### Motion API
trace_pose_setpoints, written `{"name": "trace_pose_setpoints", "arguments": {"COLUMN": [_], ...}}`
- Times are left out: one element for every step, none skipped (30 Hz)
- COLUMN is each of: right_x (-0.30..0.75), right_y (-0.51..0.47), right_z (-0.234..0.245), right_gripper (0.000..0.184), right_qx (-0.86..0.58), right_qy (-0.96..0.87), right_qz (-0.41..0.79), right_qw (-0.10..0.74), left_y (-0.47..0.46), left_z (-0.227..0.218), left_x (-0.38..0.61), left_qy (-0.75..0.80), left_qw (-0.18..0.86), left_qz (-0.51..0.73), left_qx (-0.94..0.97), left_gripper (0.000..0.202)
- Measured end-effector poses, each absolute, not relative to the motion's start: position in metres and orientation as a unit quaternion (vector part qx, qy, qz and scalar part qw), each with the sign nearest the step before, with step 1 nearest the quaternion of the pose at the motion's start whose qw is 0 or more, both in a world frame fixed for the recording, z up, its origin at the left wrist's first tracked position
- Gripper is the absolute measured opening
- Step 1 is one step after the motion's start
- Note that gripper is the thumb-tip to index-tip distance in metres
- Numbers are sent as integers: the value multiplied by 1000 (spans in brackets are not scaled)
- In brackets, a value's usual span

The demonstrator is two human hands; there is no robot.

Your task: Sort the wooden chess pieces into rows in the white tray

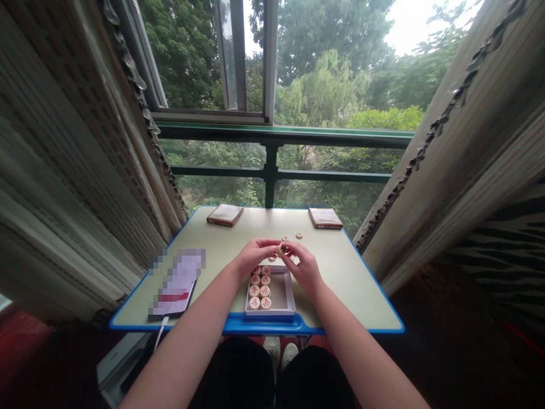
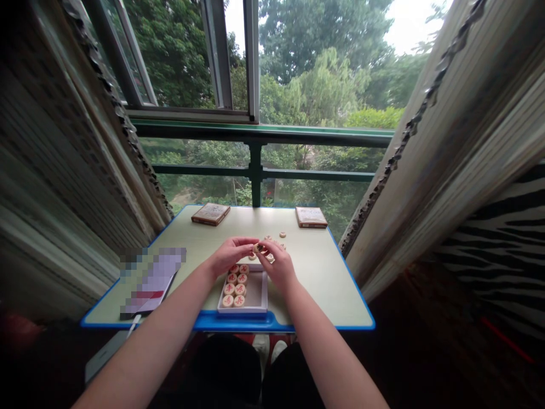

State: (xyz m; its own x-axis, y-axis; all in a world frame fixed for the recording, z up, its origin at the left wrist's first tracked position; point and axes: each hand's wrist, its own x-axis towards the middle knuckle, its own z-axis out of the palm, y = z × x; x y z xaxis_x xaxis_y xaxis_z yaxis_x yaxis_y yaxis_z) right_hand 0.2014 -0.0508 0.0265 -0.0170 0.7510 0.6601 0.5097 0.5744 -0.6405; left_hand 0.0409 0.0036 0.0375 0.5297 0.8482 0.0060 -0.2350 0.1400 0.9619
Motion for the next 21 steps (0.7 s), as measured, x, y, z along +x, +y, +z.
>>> {"name": "trace_pose_setpoints", "arguments": {"right_x": [202, 202, 203, 204, 204, 204, 204, 204, 203, 203, 202, 201, 201, 200, 200, 199, 199, 199, 199, 199, 199], "right_y": [-51, -51, -52, -52, -52, -52, -52, -52, -53, -53, -54, -54, -55, -55, -55, -55, -55, -55, -55, -55, -55], "right_z": [27, 28, 28, 28, 28, 28, 28, 28, 28, 28, 28, 28, 29, 29, 30, 30, 31, 31, 31, 31, 31], "right_gripper": [21, 22, 23, 23, 24, 24, 24, 24, 23, 23, 22, 21, 20, 20, 20, 19, 19, 20, 20, 20, 20], "right_qx": [-451, -452, -452, -450, -449, -448, -448, -446, -444, -441, -439, -439, -439, -441, -442, -441, -440, -438, -437, -436, -435], "right_qy": [-695, -685, -677, -673, -672, -675, -682, -691, -700, -707, -712, -714, -713, -711, -710, -710, -711, -713, -715, -717, -718], "right_qz": [108, 105, 103, 102, 101, 99, 98, 98, 99, 101, 104, 108, 112, 114, 115, 116, 117, 117, 116, 115, 114], "right_qw": [550, 561, 571, 578, 580, 577, 570, 561, 551, 544, 538, 535, 534, 535, 536, 536, 536, 535, 533, 532, 531], "left_y": [4, 4, 5, 5, 5, 5, 5, 4, 3, 2, 1, 0, -1, -2, -2, -3, -3, -3, -3, -2, -2], "left_z": [38, 38, 38, 38, 38, 38, 38, 38, 39, 39, 40, 40, 41, 41, 41, 41, 41, 41, 40, 39, 38], "left_x": [41, 41, 41, 41, 41, 41, 41, 42, 42, 42, 43, 43, 44, 44, 44, 45, 45, 45, 45, 45, 44], "left_qy": [291, 292, 292, 291, 290, 287, 285, 283, 281, 280, 279, 277, 276, 275, 276, 278, 279, 279, 277, 275, 272], "left_qw": [700, 703, 706, 708, 710, 711, 713, 715, 717, 718, 718, 718, 718, 717, 717, 718, 720, 722, 724, 725, 724], "left_qz": [392, 398, 405, 412, 418, 421, 423, 422, 418, 413, 407, 401, 396, 393, 393, 394, 396, 399, 399, 399, 398], "left_qx": [521, 512, 503, 494, 488, 484, 481, 481, 482, 486, 491, 497, 502, 505, 505, 501, 496, 492, 489, 490, 492], "left_gripper": [37, 37, 36, 36, 36, 36, 36, 36, 37, 37, 37, 37, 37, 36, 36, 35, 34, 34, 34, 35, 36]}}
